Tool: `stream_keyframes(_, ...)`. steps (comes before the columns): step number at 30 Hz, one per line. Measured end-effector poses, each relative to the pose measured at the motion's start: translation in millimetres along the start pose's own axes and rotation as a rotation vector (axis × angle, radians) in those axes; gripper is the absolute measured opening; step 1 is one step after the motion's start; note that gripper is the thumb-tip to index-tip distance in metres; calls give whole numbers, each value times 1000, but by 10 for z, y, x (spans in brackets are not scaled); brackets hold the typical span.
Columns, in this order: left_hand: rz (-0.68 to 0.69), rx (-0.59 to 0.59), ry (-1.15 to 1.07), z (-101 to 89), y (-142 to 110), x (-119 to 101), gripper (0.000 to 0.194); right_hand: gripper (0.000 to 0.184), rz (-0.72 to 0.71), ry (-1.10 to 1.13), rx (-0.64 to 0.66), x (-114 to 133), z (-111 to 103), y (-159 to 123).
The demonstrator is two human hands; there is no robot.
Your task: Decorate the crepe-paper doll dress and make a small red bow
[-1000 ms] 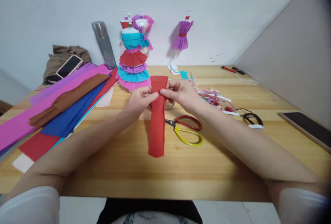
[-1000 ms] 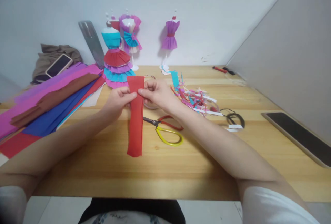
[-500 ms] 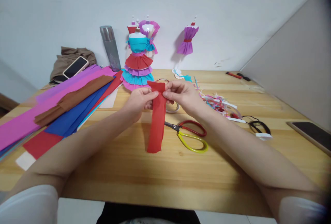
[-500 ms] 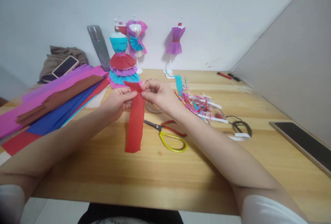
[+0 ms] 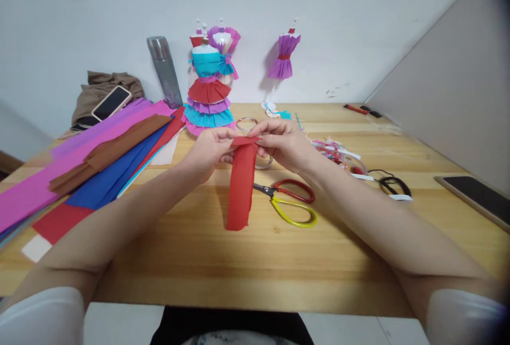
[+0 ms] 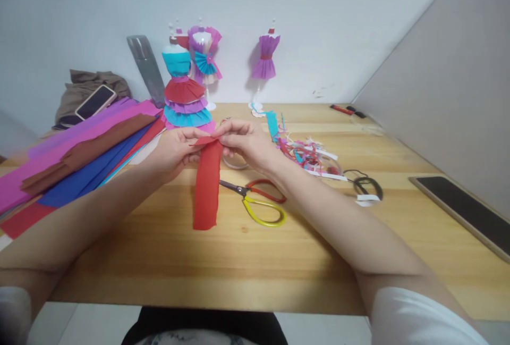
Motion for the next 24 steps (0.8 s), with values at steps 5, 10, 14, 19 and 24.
stream_keyframes(5,-44,-10,-38,1,3,-40,9,12,-88,-4,47,32,-2,9)
stream_keyframes(10,-164,16,-46,-12,8,-26,31,17,-79,3,73,4,-16,22)
stream_keyframes(14,-88,39,12,0,-11,-53,20,29,-110,-24,86,14,6,2)
stream_keyframes(19,10,-42,87,4,-41,-108,18,41,-126,-68,57,-1,29,-43)
stream_keyframes(24,90,-65,127,5,-44,-158,21,36,-91,-84,48,-56,71,-66)
Point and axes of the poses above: each hand's wrist, its own y-axis towards the middle knuckle, its own z-axis out of the palm, x = y × z, the point moved 6 cm from there along y, towards the middle knuckle, and after that the axes turned 10 degrees about -x, right-handed, at the moved point
